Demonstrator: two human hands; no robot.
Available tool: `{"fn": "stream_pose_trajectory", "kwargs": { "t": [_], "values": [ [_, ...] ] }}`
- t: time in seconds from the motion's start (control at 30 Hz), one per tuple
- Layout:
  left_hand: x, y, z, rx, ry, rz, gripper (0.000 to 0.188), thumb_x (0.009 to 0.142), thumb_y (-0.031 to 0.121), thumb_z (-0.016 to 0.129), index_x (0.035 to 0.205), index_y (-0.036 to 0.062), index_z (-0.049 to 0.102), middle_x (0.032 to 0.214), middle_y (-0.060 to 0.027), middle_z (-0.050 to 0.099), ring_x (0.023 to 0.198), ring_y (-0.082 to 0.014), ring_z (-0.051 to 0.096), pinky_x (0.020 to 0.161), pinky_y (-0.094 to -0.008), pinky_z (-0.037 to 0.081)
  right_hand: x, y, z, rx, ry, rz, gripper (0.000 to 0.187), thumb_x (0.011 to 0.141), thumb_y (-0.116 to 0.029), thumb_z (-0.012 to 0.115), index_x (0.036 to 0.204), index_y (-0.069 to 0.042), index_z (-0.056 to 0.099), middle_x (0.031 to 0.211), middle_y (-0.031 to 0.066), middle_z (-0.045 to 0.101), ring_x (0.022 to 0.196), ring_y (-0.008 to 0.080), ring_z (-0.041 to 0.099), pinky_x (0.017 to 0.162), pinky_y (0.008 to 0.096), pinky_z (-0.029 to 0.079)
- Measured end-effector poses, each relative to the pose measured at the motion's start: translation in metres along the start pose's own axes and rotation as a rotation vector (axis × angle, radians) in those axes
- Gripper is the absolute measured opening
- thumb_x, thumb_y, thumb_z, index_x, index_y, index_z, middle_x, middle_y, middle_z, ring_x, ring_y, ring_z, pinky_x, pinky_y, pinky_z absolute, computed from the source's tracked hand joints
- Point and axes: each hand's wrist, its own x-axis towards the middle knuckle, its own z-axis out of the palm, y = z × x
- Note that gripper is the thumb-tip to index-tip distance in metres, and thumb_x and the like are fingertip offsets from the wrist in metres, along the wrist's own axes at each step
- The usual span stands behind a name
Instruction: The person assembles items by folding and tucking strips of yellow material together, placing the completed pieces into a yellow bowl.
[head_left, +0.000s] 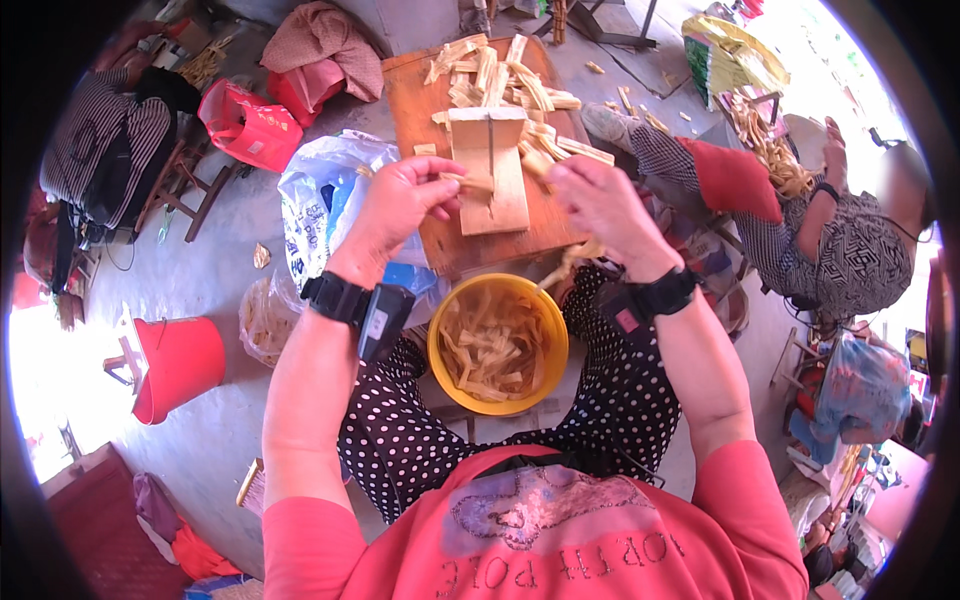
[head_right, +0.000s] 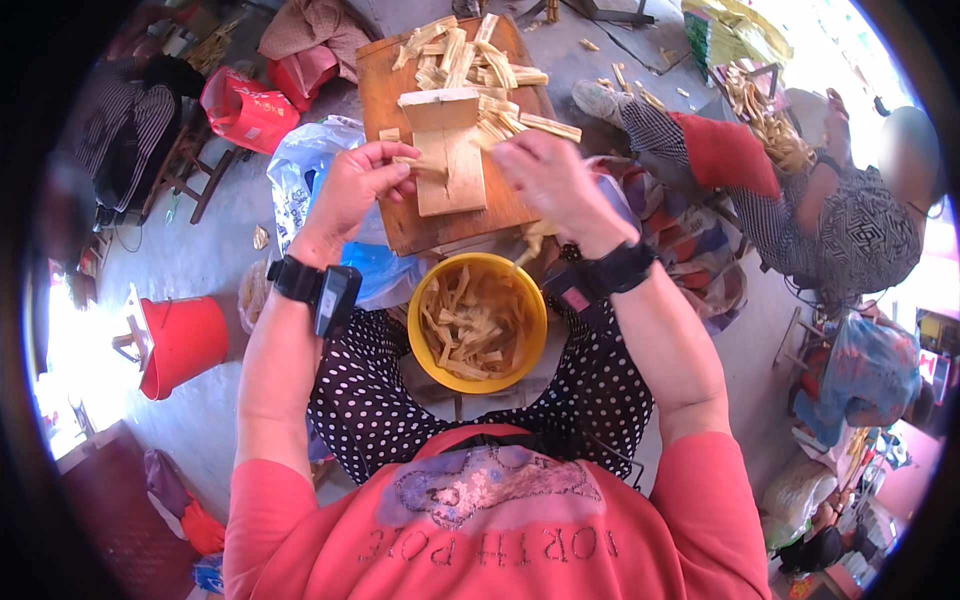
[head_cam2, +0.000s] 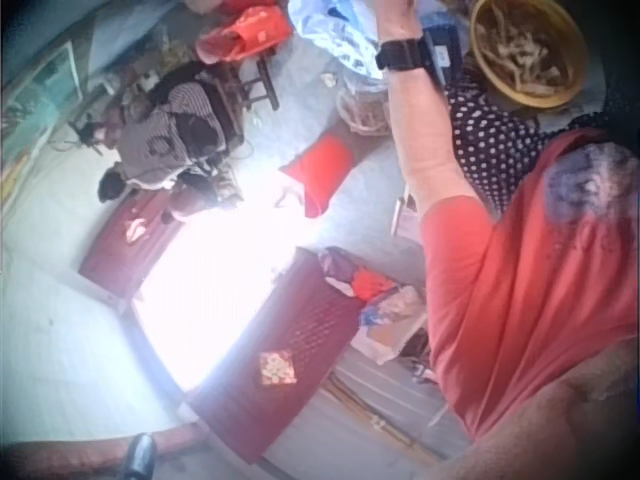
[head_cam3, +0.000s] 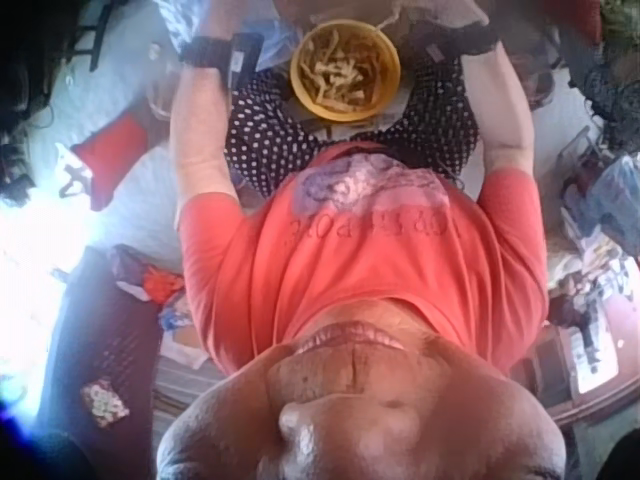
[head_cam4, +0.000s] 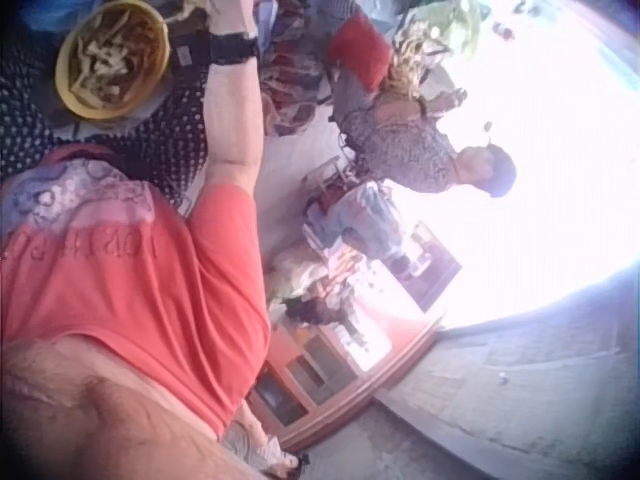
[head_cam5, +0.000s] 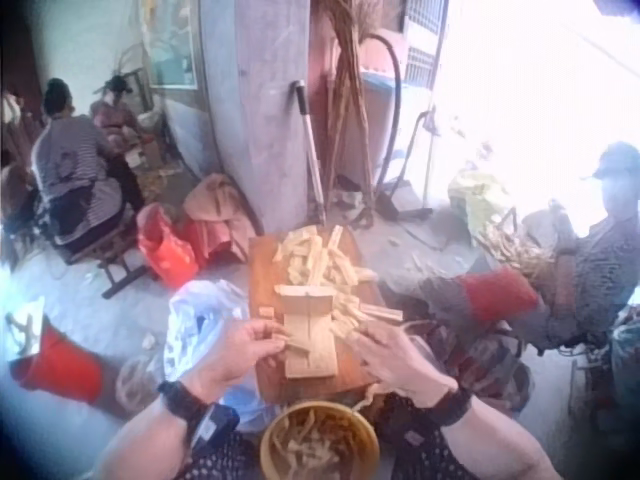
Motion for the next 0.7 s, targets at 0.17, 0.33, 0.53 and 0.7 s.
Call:
{"fn": "stream_pose_trajectory", "kwargs": {
  "t": [0.17, 0.33, 0.53, 0.7],
  "values": [
    [-0.097, 0.017, 0.069, -0.071, -0.139, 0.007, 0.030, 0.122, 0.010, 0.083, 0.151, 0.0031, 0.087, 0.125, -0.0020, 0.090, 0.107, -0.0088, 0.084, 0.091, -0.0262, 0.064, -0.079, -0.003, 0.042, -0.126, -0.195, 0.022, 0.037, 0.126, -0.038, 0.085, 0.111, -0.005, 0.079, 0.089, -0.0103, 0.061, 0.075, 0.0028, 0.050, 0.063, 0.0279, 0.039],
    [-0.194, -0.003, 0.079, -0.036, -0.001, 0.057, 0.031, 0.130, 0.029, 0.079, 0.143, 0.0025, 0.087, 0.108, 0.0022, 0.084, 0.095, -0.0087, 0.078, 0.087, -0.0257, 0.060, -0.165, -0.010, 0.062, 0.093, -0.184, 0.162, 0.031, 0.127, -0.035, 0.084, 0.116, -0.006, 0.082, 0.092, -0.0093, 0.066, 0.076, 0.0019, 0.053, 0.067, 0.0246, 0.041],
    [-0.269, -0.071, 0.105, 0.046, 0.080, 0.067, 0.034, 0.132, 0.032, 0.074, 0.122, 0.0034, 0.089, 0.097, 0.0022, 0.081, 0.087, -0.0071, 0.070, 0.082, -0.0285, 0.058, -0.243, 0.044, 0.063, 0.320, -0.254, 0.183, 0.027, 0.128, -0.031, 0.083, 0.119, -0.006, 0.082, 0.091, -0.0090, 0.065, 0.072, 0.0019, 0.050, 0.065, 0.0240, 0.036],
    [-0.307, -0.155, 0.151, 0.245, 0.103, -0.011, 0.031, 0.126, 0.031, 0.079, 0.127, 0.0017, 0.091, 0.102, -0.0057, 0.086, 0.094, -0.0164, 0.077, 0.089, -0.0355, 0.062, -0.285, 0.083, 0.034, 0.112, -0.176, 0.221, 0.032, 0.130, -0.037, 0.075, 0.131, -0.007, 0.087, 0.091, -0.0058, 0.069, 0.070, 0.0051, 0.055, 0.061, 0.0254, 0.041]
  ]
}}
